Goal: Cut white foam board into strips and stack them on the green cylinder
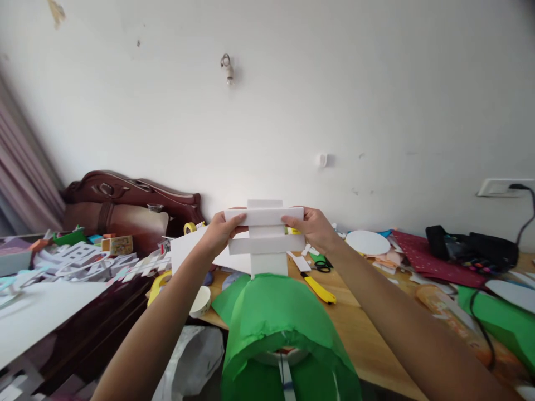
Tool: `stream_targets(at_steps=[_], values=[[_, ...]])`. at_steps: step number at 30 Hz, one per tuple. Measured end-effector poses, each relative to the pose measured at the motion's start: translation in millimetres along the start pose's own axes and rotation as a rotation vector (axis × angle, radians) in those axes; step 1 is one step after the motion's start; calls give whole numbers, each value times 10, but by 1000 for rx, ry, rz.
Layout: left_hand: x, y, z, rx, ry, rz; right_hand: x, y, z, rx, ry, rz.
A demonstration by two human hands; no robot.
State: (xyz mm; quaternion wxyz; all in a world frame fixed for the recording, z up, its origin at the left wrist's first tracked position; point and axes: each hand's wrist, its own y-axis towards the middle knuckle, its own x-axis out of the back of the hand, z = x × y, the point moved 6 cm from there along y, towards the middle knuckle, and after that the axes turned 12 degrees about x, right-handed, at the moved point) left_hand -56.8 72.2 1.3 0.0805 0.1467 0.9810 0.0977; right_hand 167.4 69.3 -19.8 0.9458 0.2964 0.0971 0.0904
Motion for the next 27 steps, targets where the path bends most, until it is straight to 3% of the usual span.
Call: stream_targets(at_steps=[6, 12, 15, 21, 27], values=[[-8, 14, -15, -15, 4, 5, -25, 17, 81, -5, -3, 3], [31, -6, 57, 26, 15, 38, 19, -4, 17, -41, -30, 104], [-3, -37, 138, 57, 5, 68, 75, -2, -58, -69, -120, 57], [27, -10, 235, 41, -21, -43, 20, 23, -77, -90, -79, 62], [-15, -2, 208, 42, -32, 5, 69, 28, -53, -80, -166, 53]])
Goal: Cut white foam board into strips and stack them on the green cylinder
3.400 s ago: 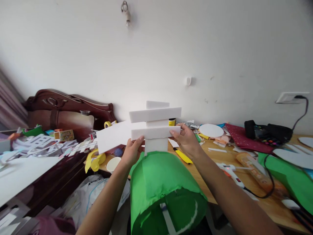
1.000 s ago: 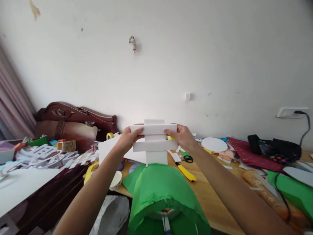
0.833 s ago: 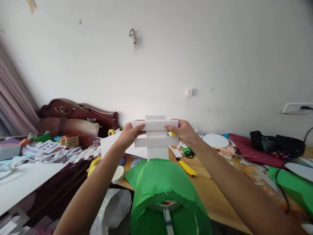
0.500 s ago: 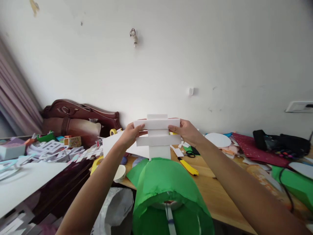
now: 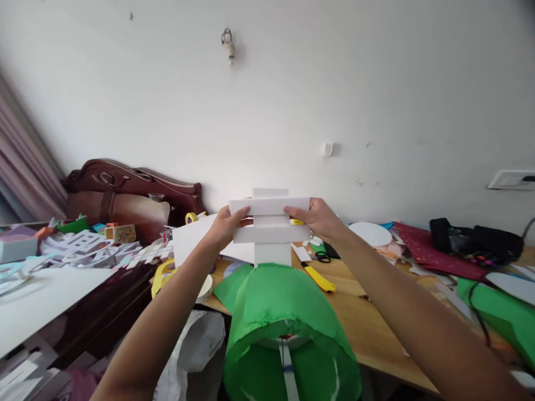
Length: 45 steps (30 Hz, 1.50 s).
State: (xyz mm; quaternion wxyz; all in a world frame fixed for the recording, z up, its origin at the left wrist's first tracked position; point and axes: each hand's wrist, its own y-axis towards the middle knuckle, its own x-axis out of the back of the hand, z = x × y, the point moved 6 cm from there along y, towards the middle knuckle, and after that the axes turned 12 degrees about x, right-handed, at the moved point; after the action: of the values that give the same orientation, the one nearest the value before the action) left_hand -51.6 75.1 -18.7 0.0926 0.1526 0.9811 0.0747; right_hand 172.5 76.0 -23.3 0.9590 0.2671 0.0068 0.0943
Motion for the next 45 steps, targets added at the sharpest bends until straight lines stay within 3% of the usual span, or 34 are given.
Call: stream_targets(at_steps=[8, 11, 16, 21, 28, 38, 41, 43, 45], values=[[98, -20, 179, 112, 34, 14, 31, -95, -54, 0, 100, 108], [153, -19, 321, 153, 71, -28, 78, -247, -152, 8, -16, 157], [27, -44, 407, 145, 35, 113, 131, -433, -324, 6, -213, 78], [-96, -107, 444, 184, 0, 238, 87, -422, -306, 44, -128, -23], [-28, -68, 527, 188, 49, 100, 69, -429, -291, 37, -146, -52], [-19, -40, 511, 172, 119, 28, 70, -431, -361, 72, -185, -111], [14, -76, 572, 220, 67, 101, 177, -443, -455, 27, -193, -69], [70, -131, 708, 297, 11, 184, 328, -470, -571, 25, -323, -74], [167, -213, 925, 392, -34, 205, 485, -535, -767, -13, -622, -55]])
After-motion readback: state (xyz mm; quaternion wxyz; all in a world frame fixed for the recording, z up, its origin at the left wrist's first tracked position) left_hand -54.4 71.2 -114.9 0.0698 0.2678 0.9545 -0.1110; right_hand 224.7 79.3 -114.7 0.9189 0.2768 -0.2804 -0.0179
